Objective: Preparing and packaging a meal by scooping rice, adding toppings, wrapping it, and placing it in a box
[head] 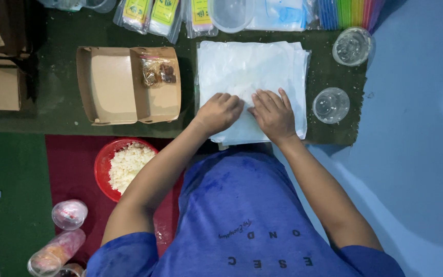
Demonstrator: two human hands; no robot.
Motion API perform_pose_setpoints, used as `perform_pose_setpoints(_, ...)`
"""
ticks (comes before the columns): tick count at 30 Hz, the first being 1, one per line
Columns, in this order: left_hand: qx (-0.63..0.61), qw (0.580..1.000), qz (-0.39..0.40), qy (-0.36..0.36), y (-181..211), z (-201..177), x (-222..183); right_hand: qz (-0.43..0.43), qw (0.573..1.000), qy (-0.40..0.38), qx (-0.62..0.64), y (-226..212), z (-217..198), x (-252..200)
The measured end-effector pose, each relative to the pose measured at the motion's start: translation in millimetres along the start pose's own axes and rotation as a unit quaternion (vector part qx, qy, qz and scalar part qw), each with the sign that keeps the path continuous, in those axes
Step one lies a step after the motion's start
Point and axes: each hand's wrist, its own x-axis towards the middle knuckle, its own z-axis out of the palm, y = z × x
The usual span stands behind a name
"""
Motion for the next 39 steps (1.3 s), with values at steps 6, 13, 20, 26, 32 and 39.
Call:
perform_pose_setpoints(6, -0.253, 0.899, -0.301, -0.194, -27.5, -8.1, 31.9, 0.001, 1.000, -0.015, -0.001, -3.6, -12.1, 7.1)
perform_pose_setpoints(13, -0.338, 0.839, -0.342, -0.255, -45.9, 10.6, 45.9, 0.018, 0.999, 0.008, 0.026, -2.3, -9.7, 4.4)
perform_pose_setpoints(20, -0.364, 0.774, -0.403, -0.324, -49.7, 21.3, 52.4, 0.069, 0.995, 0.056, 0.034, -9.9, -12.5, 2.0)
perform_pose_setpoints(26, -0.290, 0.781, -0.366, -0.415, -49.7, 5.5, 76.1, 0.261, 0.962, 0.045, 0.070, -14.6, 0.5, -21.4)
perform_pose_setpoints(32, -0.371, 0.746, -0.389, -0.394, -38.0, -7.3, 71.1, 0.388, 0.918, 0.001, 0.083, -28.8, -11.0, -18.9)
perform_pose_setpoints(39, -0.481, 0.692, -0.457, -0.286, -37.2, -36.7, 55.9, 0.532, 0.800, -0.059, 0.271, -27.5, -38.4, 0.7)
